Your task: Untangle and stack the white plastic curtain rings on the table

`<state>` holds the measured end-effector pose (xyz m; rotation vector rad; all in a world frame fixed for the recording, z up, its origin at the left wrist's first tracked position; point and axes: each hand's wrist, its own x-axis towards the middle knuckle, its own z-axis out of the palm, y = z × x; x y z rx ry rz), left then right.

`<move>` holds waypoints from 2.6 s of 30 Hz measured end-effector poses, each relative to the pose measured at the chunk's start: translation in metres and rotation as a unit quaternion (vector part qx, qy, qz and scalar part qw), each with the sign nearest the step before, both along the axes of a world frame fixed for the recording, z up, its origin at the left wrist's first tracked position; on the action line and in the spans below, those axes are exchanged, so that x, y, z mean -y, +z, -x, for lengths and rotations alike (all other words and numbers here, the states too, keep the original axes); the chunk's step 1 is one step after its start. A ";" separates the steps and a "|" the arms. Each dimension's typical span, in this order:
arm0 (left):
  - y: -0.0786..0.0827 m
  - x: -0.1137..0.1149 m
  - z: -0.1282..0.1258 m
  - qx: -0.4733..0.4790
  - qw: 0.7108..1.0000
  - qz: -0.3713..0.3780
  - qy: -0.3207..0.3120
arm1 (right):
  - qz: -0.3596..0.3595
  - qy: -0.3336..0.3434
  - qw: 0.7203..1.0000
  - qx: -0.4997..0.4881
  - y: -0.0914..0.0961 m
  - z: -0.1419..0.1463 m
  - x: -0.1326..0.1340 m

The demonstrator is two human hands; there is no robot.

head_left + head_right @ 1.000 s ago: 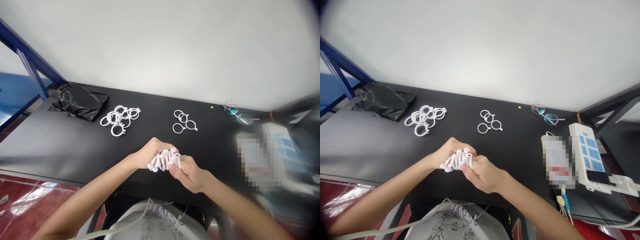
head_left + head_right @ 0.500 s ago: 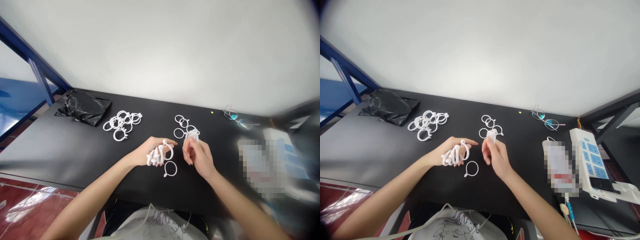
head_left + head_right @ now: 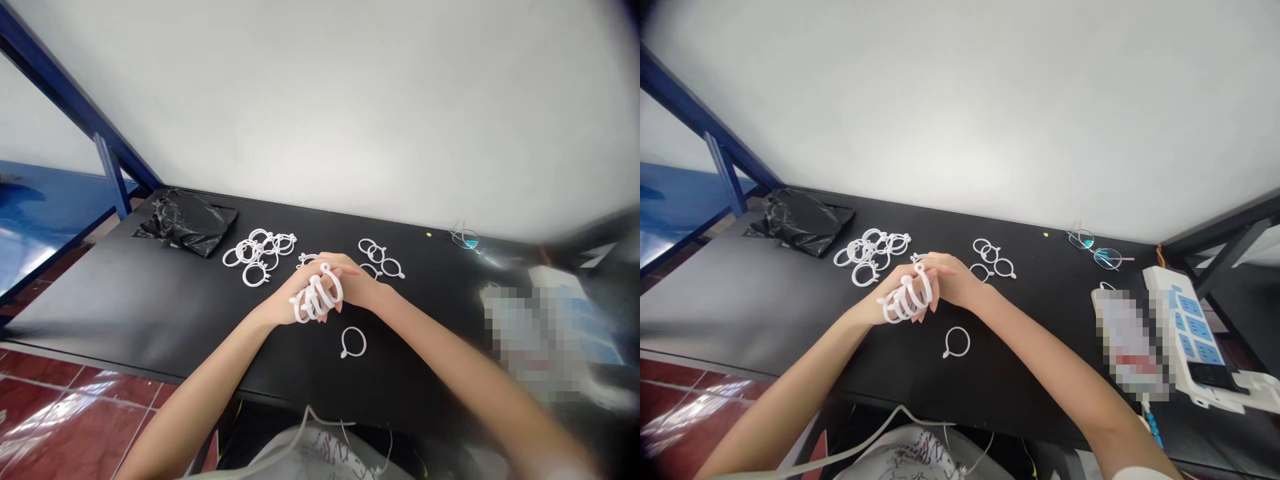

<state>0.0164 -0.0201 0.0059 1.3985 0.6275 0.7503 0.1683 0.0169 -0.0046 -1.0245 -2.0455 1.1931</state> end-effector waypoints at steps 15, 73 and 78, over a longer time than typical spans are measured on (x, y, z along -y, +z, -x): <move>0.006 -0.010 -0.018 -0.110 0.982 -0.150 -0.045 | 0.037 -0.155 0.970 -0.185 0.021 -0.038 0.089; -0.024 -0.004 -0.040 -0.179 0.966 -0.184 -0.020 | 0.233 -0.183 0.923 -0.246 -0.015 -0.040 0.093; -0.034 -0.005 -0.039 -0.141 0.982 -0.114 -0.049 | 0.301 -0.099 0.920 -0.231 -0.013 -0.048 0.085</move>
